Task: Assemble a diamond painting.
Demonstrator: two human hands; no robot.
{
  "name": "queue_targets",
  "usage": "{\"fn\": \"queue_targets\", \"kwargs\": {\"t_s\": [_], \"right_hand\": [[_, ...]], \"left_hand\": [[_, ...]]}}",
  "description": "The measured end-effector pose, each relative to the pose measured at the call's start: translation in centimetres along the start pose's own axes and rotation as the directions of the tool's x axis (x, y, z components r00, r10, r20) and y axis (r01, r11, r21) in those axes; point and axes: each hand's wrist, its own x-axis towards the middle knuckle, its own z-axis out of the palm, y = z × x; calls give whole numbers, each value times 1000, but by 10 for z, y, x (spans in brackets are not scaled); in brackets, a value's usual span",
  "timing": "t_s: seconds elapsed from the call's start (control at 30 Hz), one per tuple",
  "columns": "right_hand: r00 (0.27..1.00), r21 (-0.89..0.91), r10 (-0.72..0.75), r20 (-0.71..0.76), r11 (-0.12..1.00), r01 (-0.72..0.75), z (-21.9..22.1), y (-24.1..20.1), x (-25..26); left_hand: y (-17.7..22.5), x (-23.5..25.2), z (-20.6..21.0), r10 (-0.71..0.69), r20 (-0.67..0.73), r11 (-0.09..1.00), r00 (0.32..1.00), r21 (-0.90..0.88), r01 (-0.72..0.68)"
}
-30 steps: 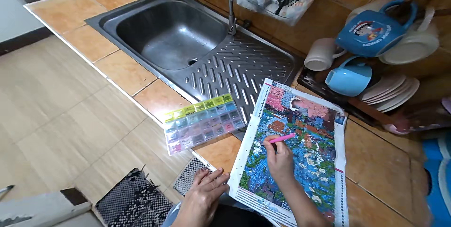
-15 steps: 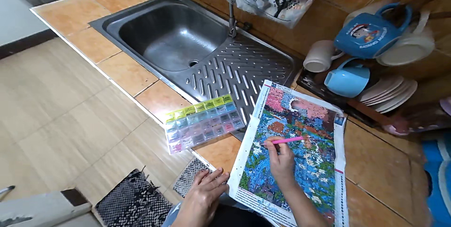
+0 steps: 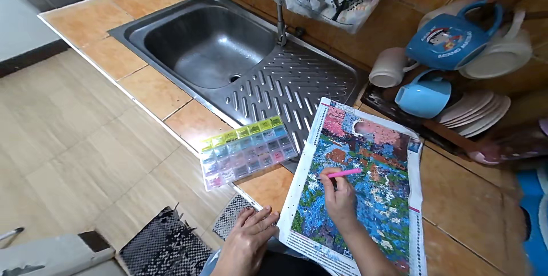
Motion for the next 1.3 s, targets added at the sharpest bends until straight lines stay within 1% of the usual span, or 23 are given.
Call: {"fn": "queue_targets", "kwargs": {"t_s": [0.07, 0.13, 0.23, 0.3, 0.37, 0.47, 0.53, 0.6, 0.67, 0.73, 0.87, 0.93, 1.03, 1.17, 1.23, 1.3], "right_hand": [[1000, 35, 11, -7, 999, -11, 0, 0, -1], [997, 155, 76, -14, 985, -73, -2, 1, -1], [966, 407, 258, -15, 884, -230, -9, -2, 3], [949, 480, 314, -17, 835, -268, -12, -5, 6], [961, 441, 276, -20, 865, -239, -11, -3, 4], [982, 311, 183, -35, 936, -164, -4, 2, -1], [989, 259, 141, -44, 958, -125, -1, 3, -1], [992, 238, 118, -53, 966, -102, 1, 2, 0], [993, 225, 102, -53, 970, -87, 1, 2, 0], [995, 213, 86, -55, 974, -73, 2, 2, 1], [995, 143, 63, -81, 988, -51, 6, 2, 1], [995, 110, 43, -86, 993, -33, 6, 1, 2], [997, 97, 28, -77, 995, -20, 6, 1, 2], [997, 97, 40, -70, 995, -33, 7, -1, 2], [996, 125, 58, -64, 991, -50, 6, -1, 2], [993, 191, 100, -66, 978, -86, 5, -1, 3]], "left_hand": [[0, 0, -1, -2, 6, 1000, 1000, -2, 2], [0, 0, -2, -3, 19, 1000, 1000, -19, 3], [-1, -1, -4, -1, 52, 997, 999, -80, 5], [-1, -3, -7, -5, 67, 991, 998, -130, 14], [1, -4, -9, -28, 41, 988, 999, -150, 34], [4, -7, -13, -83, -21, 987, 996, -140, 79], [8, -8, -16, -129, -48, 983, 990, -139, 122], [13, -8, -19, -183, -42, 974, 982, -141, 175], [18, -7, -22, -251, 4, 956, 968, -156, 249], [22, -6, -24, -329, 87, 921, 940, -190, 340], [26, -1, -27, -454, 315, 790, 834, -291, 540], [29, 5, -28, -471, 381, 748, 796, -306, 589], [33, 13, -27, -487, 400, 715, 777, -329, 617], [34, 22, -23, -534, 387, 674, 752, -342, 655], [35, 24, -21, -551, 388, 668, 739, -325, 669], [34, 24, -18, -552, 379, 682, 743, -308, 663]]}}
